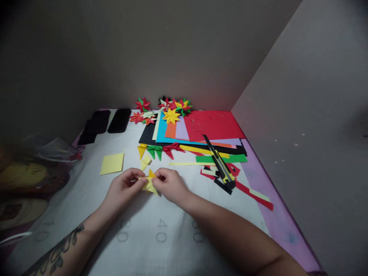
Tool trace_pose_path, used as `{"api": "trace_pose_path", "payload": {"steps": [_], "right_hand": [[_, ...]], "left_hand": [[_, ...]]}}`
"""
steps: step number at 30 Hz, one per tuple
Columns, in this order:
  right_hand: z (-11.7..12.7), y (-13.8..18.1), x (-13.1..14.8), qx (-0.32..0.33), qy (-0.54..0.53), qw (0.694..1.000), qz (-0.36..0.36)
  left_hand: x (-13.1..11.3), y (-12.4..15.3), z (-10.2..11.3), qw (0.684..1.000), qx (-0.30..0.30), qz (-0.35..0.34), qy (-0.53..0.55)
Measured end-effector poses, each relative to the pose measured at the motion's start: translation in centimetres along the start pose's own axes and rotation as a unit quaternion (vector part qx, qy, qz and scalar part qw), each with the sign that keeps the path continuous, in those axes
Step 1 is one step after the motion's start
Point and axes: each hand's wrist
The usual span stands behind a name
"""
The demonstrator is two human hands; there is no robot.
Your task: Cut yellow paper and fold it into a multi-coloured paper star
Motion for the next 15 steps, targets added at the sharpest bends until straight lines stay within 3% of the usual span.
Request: {"api": "trace_pose_path", "payload": {"steps": [8, 15], "right_hand": [[0.03, 0.02, 0.30, 0.020, -0.029, 0.999, 0.004], [0.32, -0.14, 0.62, 0.029, -0.059, 0.998, -0.012]], "left_hand": [[0.36, -0.27, 0.08, 0.999, 0.017, 0.015, 0.047], [0.34, -0.09, 0.35, 1.000, 0.014, -0.011, 0.004]]}}
Point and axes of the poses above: each hand's wrist, its own y-axis away from the middle knuckle, its own z-axis out of the back of the hand, x = y × z, and after that the axes turned 2 degrees about -y, right-handed
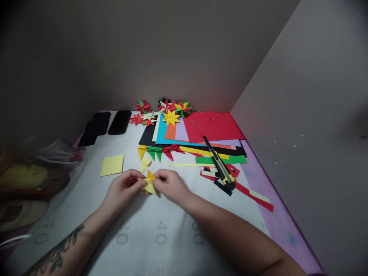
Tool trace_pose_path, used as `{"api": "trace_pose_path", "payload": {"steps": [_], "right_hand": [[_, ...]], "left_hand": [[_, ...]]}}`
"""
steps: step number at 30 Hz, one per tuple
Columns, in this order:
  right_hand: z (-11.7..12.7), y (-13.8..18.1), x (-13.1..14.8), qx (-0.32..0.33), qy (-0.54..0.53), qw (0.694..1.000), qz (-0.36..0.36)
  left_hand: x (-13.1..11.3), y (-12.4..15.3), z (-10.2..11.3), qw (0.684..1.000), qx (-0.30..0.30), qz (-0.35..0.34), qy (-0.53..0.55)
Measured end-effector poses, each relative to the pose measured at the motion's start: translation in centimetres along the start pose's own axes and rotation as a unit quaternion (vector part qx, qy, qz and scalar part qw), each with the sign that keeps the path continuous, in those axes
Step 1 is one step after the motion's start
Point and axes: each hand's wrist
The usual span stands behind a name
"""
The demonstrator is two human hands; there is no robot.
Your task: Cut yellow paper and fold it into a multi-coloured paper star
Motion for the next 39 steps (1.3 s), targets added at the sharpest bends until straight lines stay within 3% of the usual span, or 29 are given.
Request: {"api": "trace_pose_path", "payload": {"steps": [9, 16, 23, 33, 39], "right_hand": [[0.2, 0.0, -0.5, -0.012, 0.010, 1.000, 0.019], [0.1, 0.0, -0.5, -0.034, 0.022, 0.999, 0.026], [0.2, -0.1, -0.8, -0.044, 0.025, 0.998, 0.036], [0.2, -0.1, -0.7, -0.022, 0.012, 0.999, 0.028], [0.0, 0.0, -0.8, -0.008, 0.016, 0.999, 0.029]], "left_hand": [[0.8, 0.2, 0.3, 0.979, -0.020, -0.163, -0.121], [1.1, -0.2, 0.8, 0.937, 0.004, -0.292, -0.190], [0.8, -0.1, 1.0, 0.930, -0.009, -0.283, -0.235], [1.2, -0.5, 1.0, 0.869, -0.008, -0.347, -0.352], [1.2, -0.5, 1.0, 0.875, 0.027, -0.332, -0.352]]}}
Point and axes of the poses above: each hand's wrist, its own y-axis away from the middle knuckle, its own z-axis out of the back of the hand, x = y × z, and after that the axes turned 2 degrees about -y, right-handed
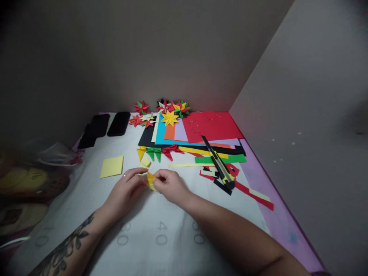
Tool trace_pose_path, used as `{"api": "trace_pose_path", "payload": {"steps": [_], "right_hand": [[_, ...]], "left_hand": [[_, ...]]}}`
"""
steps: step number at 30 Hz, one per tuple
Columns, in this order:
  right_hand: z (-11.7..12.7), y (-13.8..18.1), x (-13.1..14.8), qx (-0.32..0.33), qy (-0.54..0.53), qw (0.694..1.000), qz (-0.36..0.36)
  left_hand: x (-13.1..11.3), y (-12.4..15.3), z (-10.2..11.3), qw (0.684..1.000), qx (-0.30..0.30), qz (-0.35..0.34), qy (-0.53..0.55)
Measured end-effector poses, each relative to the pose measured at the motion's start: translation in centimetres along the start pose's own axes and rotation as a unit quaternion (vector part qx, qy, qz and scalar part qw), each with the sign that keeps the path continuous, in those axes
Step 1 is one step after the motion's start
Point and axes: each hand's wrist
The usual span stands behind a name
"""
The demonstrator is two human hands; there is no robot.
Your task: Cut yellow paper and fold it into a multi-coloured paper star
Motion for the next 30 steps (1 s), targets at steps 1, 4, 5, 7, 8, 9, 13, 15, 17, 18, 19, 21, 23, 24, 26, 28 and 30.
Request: {"api": "trace_pose_path", "payload": {"steps": [1, 4, 5, 7, 8, 9, 13, 15, 17, 18, 19, 21, 23, 24, 26, 28, 30], "right_hand": [[0.0, 0.0, 0.0, -0.002, 0.005, 1.000, 0.001], [0.0, 0.0, -0.1, -0.011, 0.013, 1.000, 0.006], [0.0, 0.0, -0.1, -0.014, 0.015, 1.000, 0.007], [0.0, 0.0, -0.1, -0.021, 0.021, 1.000, 0.009], [-0.1, 0.0, -0.1, -0.025, 0.028, 0.999, 0.011], [-0.1, 0.0, -0.2, -0.026, 0.036, 0.999, 0.012], [-0.3, 0.1, -0.3, -0.018, 0.060, 0.998, 0.014], [-0.4, 0.2, -0.3, -0.022, 0.061, 0.998, 0.012], [-0.4, 0.1, -0.2, -0.028, 0.054, 0.998, 0.011], [-0.4, 0.1, -0.2, -0.028, 0.046, 0.999, 0.011], [-0.4, 0.1, -0.2, -0.025, 0.035, 0.999, 0.012], [-0.5, 0.1, -0.2, -0.018, 0.016, 1.000, 0.013], [-0.5, 0.1, -0.2, -0.017, 0.009, 1.000, 0.013], [-0.5, 0.1, -0.2, -0.021, 0.010, 1.000, 0.014], [-0.6, 0.1, -0.2, -0.034, 0.016, 0.999, 0.018], [-0.6, 0.1, -0.1, -0.052, 0.022, 0.998, 0.026], [-0.6, 0.2, 0.0, -0.066, 0.034, 0.997, 0.034]], "left_hand": [[0.0, 0.0, 0.1, 1.000, 0.001, 0.002, 0.008], [-0.3, -0.2, 0.4, 0.998, 0.004, 0.017, 0.055], [-0.4, -0.3, 0.4, 0.997, 0.006, 0.029, 0.077], [-0.6, -0.4, 0.4, 0.990, 0.007, 0.062, 0.124], [-0.7, -0.4, 0.4, 0.986, 0.005, 0.083, 0.144], [-0.7, -0.4, 0.2, 0.982, 0.002, 0.104, 0.160], [-0.9, -0.3, -0.4, 0.964, -0.022, 0.189, 0.188], [-1.0, -0.3, -0.4, 0.961, -0.038, 0.197, 0.192], [-1.0, -0.3, -0.3, 0.967, -0.047, 0.171, 0.183], [-1.0, -0.3, -0.1, 0.971, -0.051, 0.155, 0.177], [-1.1, -0.3, 0.0, 0.973, -0.057, 0.145, 0.172], [-1.1, -0.3, 0.1, 0.971, -0.075, 0.144, 0.174], [-1.0, -0.4, 0.0, 0.966, -0.093, 0.156, 0.185], [-1.0, -0.4, 0.0, 0.963, -0.099, 0.164, 0.190], [-1.0, -0.4, -0.1, 0.959, -0.101, 0.179, 0.197], [-1.1, -0.5, -0.1, 0.955, -0.098, 0.190, 0.203], [-1.1, -0.6, -0.1, 0.952, -0.094, 0.197, 0.213]]}}
Point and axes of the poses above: each hand's wrist, its own y-axis away from the middle knuckle, its own z-axis out of the back of the hand, x = y × z, and after that the axes turned 2 degrees about -y, right-handed
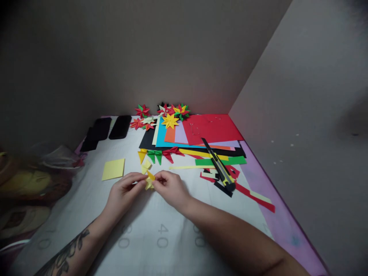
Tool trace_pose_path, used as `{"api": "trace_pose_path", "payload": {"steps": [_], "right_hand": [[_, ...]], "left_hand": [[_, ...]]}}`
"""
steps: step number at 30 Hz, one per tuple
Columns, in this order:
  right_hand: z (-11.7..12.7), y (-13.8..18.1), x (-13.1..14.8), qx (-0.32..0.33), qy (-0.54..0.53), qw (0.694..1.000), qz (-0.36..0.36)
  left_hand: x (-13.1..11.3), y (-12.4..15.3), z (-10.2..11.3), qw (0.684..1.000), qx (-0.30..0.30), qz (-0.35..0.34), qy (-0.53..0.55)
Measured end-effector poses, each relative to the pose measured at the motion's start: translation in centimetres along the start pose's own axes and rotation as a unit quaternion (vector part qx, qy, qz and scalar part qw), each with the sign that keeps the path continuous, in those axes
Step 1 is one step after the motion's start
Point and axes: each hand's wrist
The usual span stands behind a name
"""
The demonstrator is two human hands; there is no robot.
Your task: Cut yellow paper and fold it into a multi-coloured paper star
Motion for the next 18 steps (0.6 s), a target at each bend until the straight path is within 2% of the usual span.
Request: {"api": "trace_pose_path", "payload": {"steps": [8, 14, 18], "right_hand": [[0.03, 0.28, 0.25, -0.033, 0.096, 0.992, 0.079], [-0.17, 0.37, 0.37, -0.014, 0.108, 0.990, 0.090], [-0.25, 0.15, 0.12, -0.012, 0.078, 0.995, 0.054]], "left_hand": [[0.00, 0.03, -0.43, 0.998, 0.020, 0.052, 0.031], [0.22, 0.07, -0.58, 0.997, 0.044, -0.001, -0.064], [0.18, 0.20, -0.62, 0.997, 0.028, -0.012, -0.069]]}}
Point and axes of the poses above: each hand's wrist, its own y-axis away from the middle knuckle, its own z-axis out of the back of the hand, x = y × z, and after that the axes turned 2 degrees about -y, right-handed
